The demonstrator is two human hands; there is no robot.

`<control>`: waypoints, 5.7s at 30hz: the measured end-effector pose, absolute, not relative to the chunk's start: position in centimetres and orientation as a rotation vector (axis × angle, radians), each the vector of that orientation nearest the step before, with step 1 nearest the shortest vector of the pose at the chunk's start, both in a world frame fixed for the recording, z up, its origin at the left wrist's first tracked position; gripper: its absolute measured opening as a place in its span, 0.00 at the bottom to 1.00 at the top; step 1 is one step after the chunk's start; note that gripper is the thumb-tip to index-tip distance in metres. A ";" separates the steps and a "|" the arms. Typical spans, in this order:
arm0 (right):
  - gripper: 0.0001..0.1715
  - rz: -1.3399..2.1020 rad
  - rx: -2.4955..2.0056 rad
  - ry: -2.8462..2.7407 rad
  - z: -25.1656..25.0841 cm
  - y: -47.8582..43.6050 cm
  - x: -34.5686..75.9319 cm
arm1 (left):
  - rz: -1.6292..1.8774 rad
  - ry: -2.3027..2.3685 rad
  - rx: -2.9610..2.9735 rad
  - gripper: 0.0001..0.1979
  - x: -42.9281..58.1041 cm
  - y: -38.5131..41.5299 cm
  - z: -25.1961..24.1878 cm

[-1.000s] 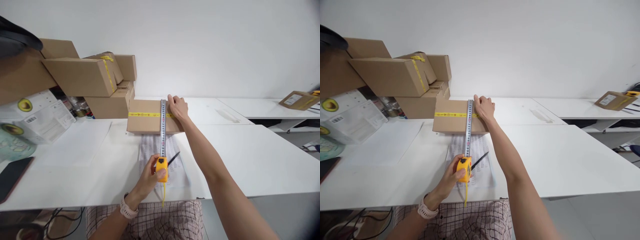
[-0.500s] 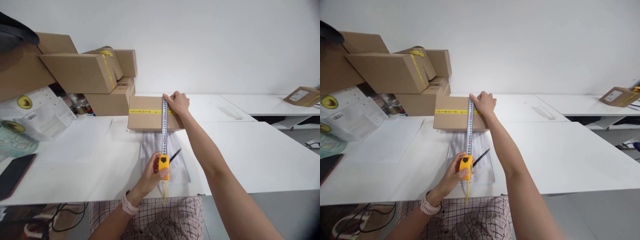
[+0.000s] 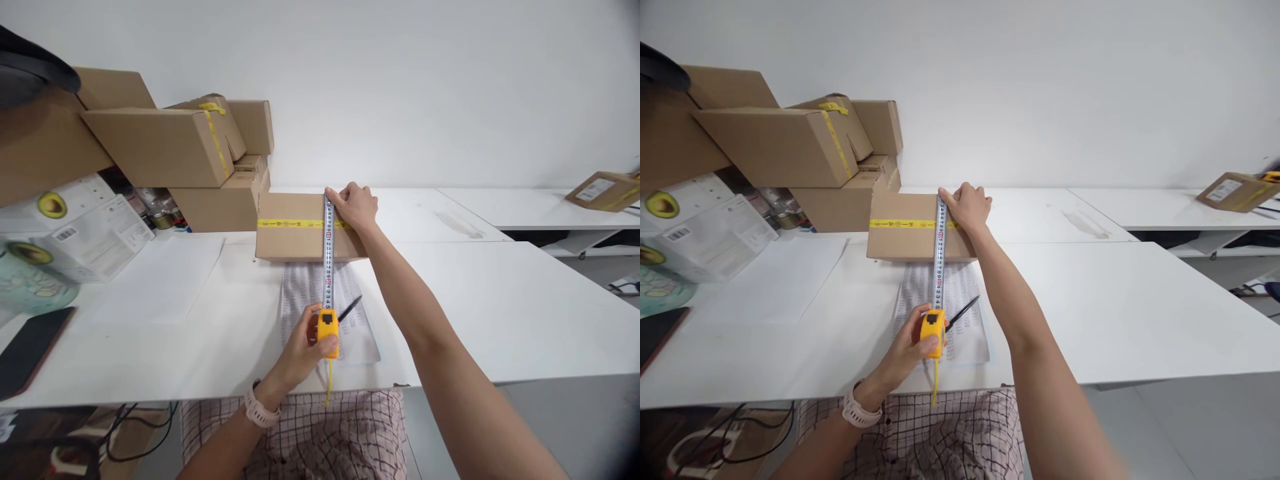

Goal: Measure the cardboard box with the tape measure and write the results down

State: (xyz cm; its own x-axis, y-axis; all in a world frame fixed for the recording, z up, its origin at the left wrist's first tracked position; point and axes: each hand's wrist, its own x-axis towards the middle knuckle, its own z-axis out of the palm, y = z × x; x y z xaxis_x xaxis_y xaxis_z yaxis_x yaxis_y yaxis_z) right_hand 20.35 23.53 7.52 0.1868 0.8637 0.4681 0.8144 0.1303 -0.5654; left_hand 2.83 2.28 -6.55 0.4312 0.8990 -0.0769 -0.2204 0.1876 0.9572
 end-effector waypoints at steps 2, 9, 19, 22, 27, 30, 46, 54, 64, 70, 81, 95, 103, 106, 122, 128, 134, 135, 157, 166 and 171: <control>0.24 0.064 -1.665 -1.609 7.4 23.5 20.3 | 0.915 0.774 1.102 0.32 2.8 2.2 -6.5; 0.30 -0.004 -1.676 -1.644 7.1 22.9 20.4 | 0.936 0.767 1.070 0.36 0.6 -0.6 -7.8; 0.29 -0.212 -1.668 -1.588 4.4 16.4 20.0 | 0.842 0.854 1.177 0.39 -1.3 -2.7 -9.3; 0.26 -0.258 -1.660 -1.543 1.6 13.5 20.3 | 0.837 0.879 1.210 0.39 -1.4 -2.6 -9.3; 0.22 -0.215 -1.592 -1.576 -3.3 11.7 21.0 | 0.814 0.878 1.252 0.38 -1.5 -2.7 -9.3; 0.22 -0.203 -1.566 -1.627 -3.6 11.6 21.1 | 0.804 0.886 1.277 0.38 -1.5 -2.7 -9.0; 0.27 0.625 -1.068 -1.410 5.9 12.8 21.9 | 0.732 0.944 1.357 0.37 -1.5 -2.6 -8.4; 0.22 0.764 -1.160 -1.345 1.5 7.0 19.9 | 0.804 0.881 1.280 0.49 -1.0 -2.8 -8.8; 0.17 0.594 -1.582 -1.803 -7.1 3.4 21.8 | 0.853 0.844 1.217 0.46 -0.9 -2.6 -8.4; 0.24 -0.160 -1.744 -2.570 -6.2 7.1 23.2 | 0.872 0.830 1.244 0.43 -1.0 -2.6 -9.1; 0.07 -0.092 -1.552 -2.301 -5.7 5.4 25.6 | 0.850 0.854 1.259 0.41 -1.2 -2.5 -9.5; 0.15 0.959 -1.378 -1.098 -10.3 0.8 22.9 | 0.677 1.737 2.330 0.38 -1.9 2.9 -5.1; 0.11 0.865 -1.439 -1.181 -10.6 0.7 23.2 | 0.791 1.719 2.616 0.27 -0.7 2.3 -6.5; 0.13 0.865 -1.439 -1.168 -10.9 0.6 23.1 | 1.011 1.377 2.684 0.20 1.8 -0.3 -7.6; 0.15 0.712 -1.540 -1.330 -10.7 0.5 23.0 | 0.447 1.168 2.918 0.23 6.8 -3.0 -11.4; 0.16 0.687 -1.559 -1.353 -10.6 0.5 22.9 | 0.456 1.162 2.886 0.22 6.8 -3.0 -11.4; 0.15 0.695 -1.560 -1.372 -10.9 0.5 22.9 | 0.446 1.166 2.891 0.21 6.8 -3.0 -11.3; 0.15 0.699 -1.558 -1.372 -10.9 0.5 22.9 | 0.449 1.166 2.890 0.21 6.8 -3.0 -11.3; 0.14 0.789 -1.560 -1.217 -10.1 0.7 23.5 | 0.427 1.162 2.900 0.21 6.7 -2.9 -11.2; 0.18 0.733 -1.532 -1.253 -10.2 0.8 23.4 | 0.395 1.185 2.901 0.21 7.5 -2.8 -10.5; 0.17 0.711 -1.521 -1.297 -10.3 0.8 23.4 | 0.406 1.187 2.900 0.21 7.5 -2.7 -10.5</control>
State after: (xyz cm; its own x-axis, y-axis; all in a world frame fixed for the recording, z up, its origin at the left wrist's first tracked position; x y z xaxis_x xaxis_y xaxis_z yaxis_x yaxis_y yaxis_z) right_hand 23.40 0.84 -10.26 0.2595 0.9533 0.1548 0.3821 0.0459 -0.9230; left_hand 7.47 -2.75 -10.46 0.6849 0.6871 0.2425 0.6918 -0.7177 0.0795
